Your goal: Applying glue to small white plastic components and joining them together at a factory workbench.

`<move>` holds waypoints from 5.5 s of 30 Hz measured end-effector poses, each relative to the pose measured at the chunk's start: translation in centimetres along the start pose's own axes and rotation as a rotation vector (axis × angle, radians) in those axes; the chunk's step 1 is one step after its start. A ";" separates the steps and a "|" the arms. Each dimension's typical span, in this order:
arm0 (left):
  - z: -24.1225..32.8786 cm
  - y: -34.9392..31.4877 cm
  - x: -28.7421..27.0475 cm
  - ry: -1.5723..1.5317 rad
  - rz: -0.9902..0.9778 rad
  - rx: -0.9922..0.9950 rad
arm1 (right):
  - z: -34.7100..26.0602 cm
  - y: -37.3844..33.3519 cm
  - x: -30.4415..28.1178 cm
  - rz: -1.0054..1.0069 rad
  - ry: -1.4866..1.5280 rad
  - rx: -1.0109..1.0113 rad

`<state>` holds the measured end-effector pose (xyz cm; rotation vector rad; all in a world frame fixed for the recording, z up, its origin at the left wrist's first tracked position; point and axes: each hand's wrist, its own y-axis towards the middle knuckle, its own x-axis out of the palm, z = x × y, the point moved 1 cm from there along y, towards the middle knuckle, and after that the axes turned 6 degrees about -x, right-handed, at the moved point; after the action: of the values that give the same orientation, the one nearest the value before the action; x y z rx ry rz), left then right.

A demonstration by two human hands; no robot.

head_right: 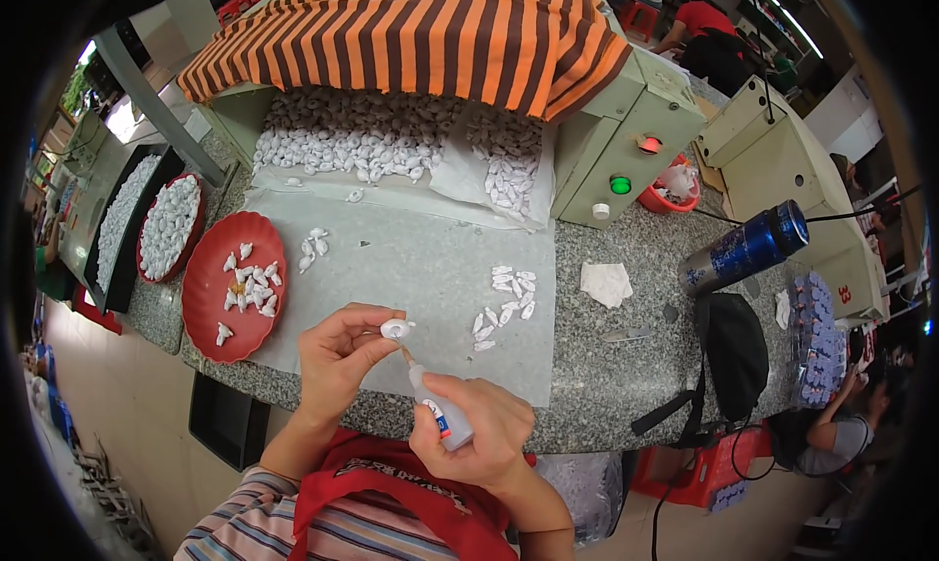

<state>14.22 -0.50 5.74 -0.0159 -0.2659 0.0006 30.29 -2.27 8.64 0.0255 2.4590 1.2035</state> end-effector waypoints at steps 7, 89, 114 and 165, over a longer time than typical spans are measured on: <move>-0.5 0.0 -0.1 0.040 0.013 -0.007 | 0.0 -0.2 -0.1 -0.016 -0.037 0.094; -7.9 1.7 -2.7 -0.519 -0.068 -0.757 | 8.6 0.0 3.9 -0.466 0.155 0.870; -7.3 2.1 0.6 -0.748 -0.083 -0.777 | 18.3 -2.9 -6.8 -0.190 -0.950 0.895; -2.1 0.9 -1.1 -0.697 -0.189 -0.422 | -0.1 -1.8 -0.4 0.124 0.020 0.321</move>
<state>13.68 0.36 3.38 -0.4158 -0.9604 -0.2423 30.88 -3.57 7.41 0.2603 2.6757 0.8465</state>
